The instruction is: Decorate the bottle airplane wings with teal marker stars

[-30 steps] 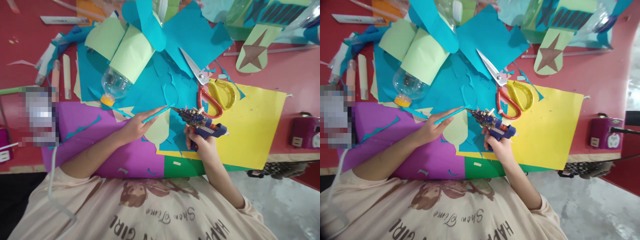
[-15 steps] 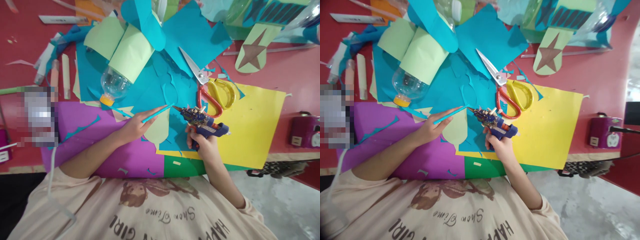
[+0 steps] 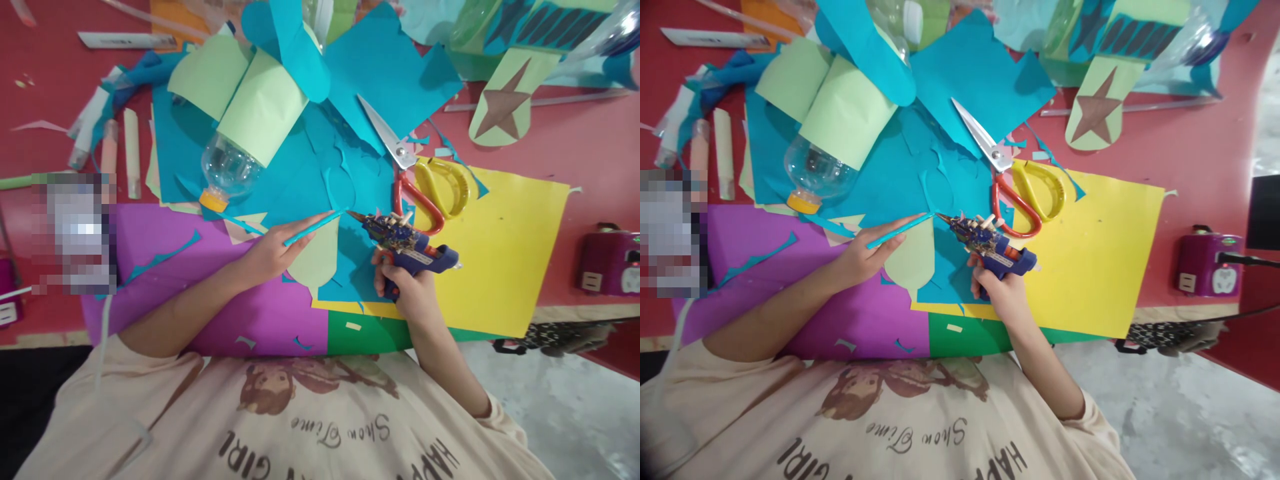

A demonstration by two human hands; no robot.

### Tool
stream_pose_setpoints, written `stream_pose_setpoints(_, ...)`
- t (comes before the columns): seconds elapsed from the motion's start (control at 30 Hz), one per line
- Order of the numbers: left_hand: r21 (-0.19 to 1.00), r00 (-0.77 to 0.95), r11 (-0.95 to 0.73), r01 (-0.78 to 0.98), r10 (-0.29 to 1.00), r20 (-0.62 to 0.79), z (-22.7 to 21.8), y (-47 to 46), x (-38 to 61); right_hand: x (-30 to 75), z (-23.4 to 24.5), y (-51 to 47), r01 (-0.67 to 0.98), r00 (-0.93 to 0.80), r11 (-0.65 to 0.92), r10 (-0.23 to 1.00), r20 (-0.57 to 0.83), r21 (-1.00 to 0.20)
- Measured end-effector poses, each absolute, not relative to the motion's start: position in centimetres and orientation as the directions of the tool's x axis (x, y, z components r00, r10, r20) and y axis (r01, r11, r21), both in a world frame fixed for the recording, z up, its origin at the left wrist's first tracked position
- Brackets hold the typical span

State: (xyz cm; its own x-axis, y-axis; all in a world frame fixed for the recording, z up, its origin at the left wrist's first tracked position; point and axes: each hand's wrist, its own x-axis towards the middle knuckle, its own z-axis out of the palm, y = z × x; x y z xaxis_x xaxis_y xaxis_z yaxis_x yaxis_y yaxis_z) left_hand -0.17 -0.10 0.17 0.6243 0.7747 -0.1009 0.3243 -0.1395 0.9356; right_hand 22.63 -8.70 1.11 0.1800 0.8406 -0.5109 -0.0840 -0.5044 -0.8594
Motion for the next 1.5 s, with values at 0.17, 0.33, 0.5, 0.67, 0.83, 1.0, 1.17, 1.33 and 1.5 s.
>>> stream_pose_setpoints(0.17, 0.931, 0.617, -0.121, 0.346, 0.776, -0.129, 0.2, -0.1, -0.2, 22.7, 1.2, -8.6, -0.088, 0.189, -0.519, 0.829, -0.526, -0.850)
stream_pose_setpoints(0.33, 0.937, 0.624, -0.127, 0.326, 0.773, -0.112, 0.1, -0.1, -0.2, 22.8, 1.1, -8.7, -0.088, 0.183, -0.521, 0.830, -0.528, -0.849)
stream_pose_setpoints(0.5, 0.943, 0.629, -0.130, 0.305, 0.772, -0.097, 0.2, -0.1, -0.2, 22.7, 1.2, -8.6, -0.089, 0.189, -0.519, 0.829, -0.526, -0.850)
stream_pose_setpoints(0.67, 0.943, 0.627, -0.121, 0.311, 0.772, -0.108, 0.3, -0.1, -0.1, 22.7, 1.2, -8.5, -0.084, 0.195, -0.507, 0.836, -0.514, -0.858)
stream_pose_setpoints(0.83, 0.947, 0.627, -0.124, 0.295, 0.773, -0.094, 0.2, -0.1, -0.2, 22.6, 1.2, -8.5, -0.077, 0.187, -0.499, 0.843, -0.504, -0.863)
stream_pose_setpoints(1.0, 0.945, 0.622, -0.108, 0.309, 0.775, -0.115, 0.2, -0.1, -0.2, 22.6, 1.5, -8.3, -0.068, 0.200, -0.511, 0.834, -0.514, -0.857)
stream_pose_setpoints(1.17, 0.951, 0.638, -0.116, 0.285, 0.763, -0.099, 0.2, -0.1, -0.3, 22.6, 1.3, -8.2, -0.083, 0.190, -0.487, 0.849, -0.494, -0.869)
stream_pose_setpoints(1.33, 0.956, 0.636, -0.099, 0.275, 0.765, -0.104, 0.2, -0.1, -0.3, 23.0, 1.4, -8.4, -0.071, 0.189, -0.457, 0.867, -0.462, -0.887)
stream_pose_setpoints(1.5, 0.961, 0.622, -0.073, 0.268, 0.775, -0.115, 0.1, -0.2, -0.1, 26.4, 2.5, -7.3, -0.226, 0.419, -0.309, 0.825, -0.378, -0.924)
